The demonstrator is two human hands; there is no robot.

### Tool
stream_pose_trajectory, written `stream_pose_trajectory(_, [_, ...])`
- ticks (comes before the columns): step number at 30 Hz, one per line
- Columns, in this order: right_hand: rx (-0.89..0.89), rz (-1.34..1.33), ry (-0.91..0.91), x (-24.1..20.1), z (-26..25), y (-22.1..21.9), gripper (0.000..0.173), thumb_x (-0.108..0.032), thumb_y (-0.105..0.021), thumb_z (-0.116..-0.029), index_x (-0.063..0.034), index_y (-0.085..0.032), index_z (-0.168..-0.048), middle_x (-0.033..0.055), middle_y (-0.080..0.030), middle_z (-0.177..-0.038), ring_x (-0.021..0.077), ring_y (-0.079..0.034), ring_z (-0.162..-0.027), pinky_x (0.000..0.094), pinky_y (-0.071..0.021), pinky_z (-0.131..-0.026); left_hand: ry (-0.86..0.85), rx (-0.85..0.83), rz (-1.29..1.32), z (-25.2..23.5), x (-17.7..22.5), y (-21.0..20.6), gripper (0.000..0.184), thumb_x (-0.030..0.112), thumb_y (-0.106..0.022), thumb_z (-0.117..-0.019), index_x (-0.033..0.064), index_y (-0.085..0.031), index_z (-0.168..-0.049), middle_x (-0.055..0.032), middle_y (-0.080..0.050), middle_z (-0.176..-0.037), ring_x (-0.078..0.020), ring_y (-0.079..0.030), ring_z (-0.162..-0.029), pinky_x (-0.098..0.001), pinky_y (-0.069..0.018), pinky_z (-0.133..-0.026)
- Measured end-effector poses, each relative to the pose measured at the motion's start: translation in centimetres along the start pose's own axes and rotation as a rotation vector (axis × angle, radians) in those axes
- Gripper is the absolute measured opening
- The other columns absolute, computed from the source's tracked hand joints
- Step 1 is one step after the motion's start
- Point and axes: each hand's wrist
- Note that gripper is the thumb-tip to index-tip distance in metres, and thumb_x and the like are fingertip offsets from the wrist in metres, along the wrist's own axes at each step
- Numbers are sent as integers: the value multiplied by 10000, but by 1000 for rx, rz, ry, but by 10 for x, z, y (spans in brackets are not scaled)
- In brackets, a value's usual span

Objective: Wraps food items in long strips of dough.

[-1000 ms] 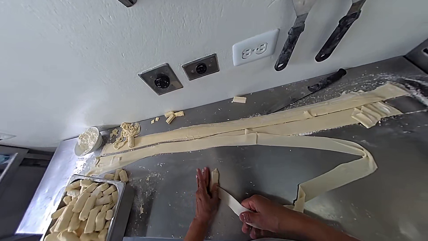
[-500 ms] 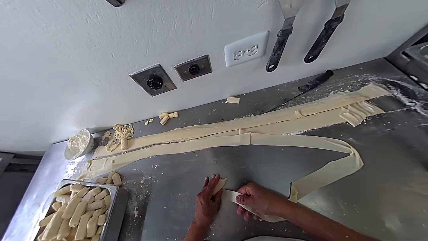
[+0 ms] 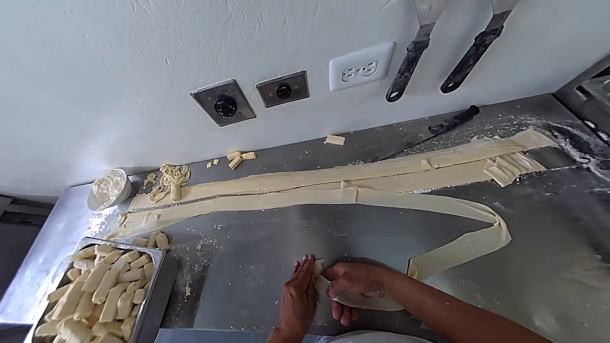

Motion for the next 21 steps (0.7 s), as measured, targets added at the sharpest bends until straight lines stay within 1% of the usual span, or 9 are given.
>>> stream_pose_trajectory(2, [22, 69, 5, -4, -5, -2, 253, -127, -449, -1071, -117, -487, -1321, 63, -727, -926, 159, -713, -710, 300, -582, -621, 166, 2, 136, 0, 9, 7, 335, -12, -527, -976, -129, -639, -1269, -220, -708, -1226, -296, -710, -1138, -411, -543, -1022])
stream_pose_trajectory(4, [60, 200, 37, -10, -4, -6, 331, -185, -523, -1079, -87, -471, -1391, 92, -697, -1080, 191, -704, -780, 351, -587, -682, 433, -20, 431, -11, 17, 25, 374, -22, -604, -953, -144, -588, -1306, -201, -716, -1211, -205, -714, -1119, -327, -555, -1002])
stream_pose_trajectory(7, [174, 371, 130, -27, -2, -15, 400, -304, -580, -1062, -58, -530, -1374, 122, -665, -1057, 190, -680, -729, 351, -580, -639, 703, -101, 772, -32, 22, 61, 473, -54, -659, -902, -124, -529, -1351, -163, -714, -1211, -169, -711, -1081, -315, -581, -940])
stream_pose_trajectory(10, [313, 546, 221, -52, -1, -22, 407, -383, -617, -1033, -25, -642, -1224, 105, -676, -927, 156, -630, -672, 327, -534, -621, 732, -255, 871, -43, 24, 89, 413, -13, -660, -907, -61, -583, -1310, -95, -736, -1125, -153, -720, -994, -312, -599, -870])
stream_pose_trajectory(12, [345, 719, 220, -68, -1, -25, 439, -417, -637, -1014, 12, -684, -1088, 135, -663, -889, 220, -625, -747, 420, -523, -733, 704, -277, 865, -44, 24, 96, 398, 4, -691, -885, -48, -612, -1272, -78, -748, -1081, -142, -726, -959, -302, -603, -852])
stream_pose_trajectory(14, [307, 881, 148, -79, -3, -27, 468, -441, -590, -1036, 18, -681, -1016, 134, -640, -823, 241, -612, -737, 458, -502, -745, 705, -238, 865, -42, 20, 97, 354, -13, -688, -874, -46, -629, -1222, -72, -743, -1047, -137, -722, -938, -301, -599, -851])
stream_pose_trajectory(17, [164, 959, 55, -91, -11, -28, 438, -386, -504, -1086, 12, -674, -1023, 86, -627, -758, 160, -567, -632, 374, -484, -660, 727, -188, 876, -37, 12, 95, 348, -40, -706, -828, -47, -627, -1167, -60, -736, -987, -134, -721, -896, -300, -602, -840])
stream_pose_trajectory(19, [68, 894, 98, -96, -15, -28, 400, -350, -490, -1095, 0, -669, -1023, 40, -616, -726, 78, -519, -565, 275, -444, -583, 734, -167, 891, -32, 5, 101, 362, -40, -708, -815, -45, -617, -1166, -55, -734, -975, -135, -721, -884, -301, -604, -829])
stream_pose_trajectory(21, [6, 786, 148, -102, -20, -28, 348, -296, -489, -1099, -4, -675, -1064, 12, -619, -726, 44, -538, -567, 229, -462, -586, 747, -102, 905, -25, -7, 115, 346, -31, -683, -825, -41, -610, -1164, -53, -733, -973, -135, -720, -872, -304, -605, -817])
Point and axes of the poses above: each hand's wrist, its own z-axis away from the middle knuckle, its own y-axis out of the back of the hand, x = y × z
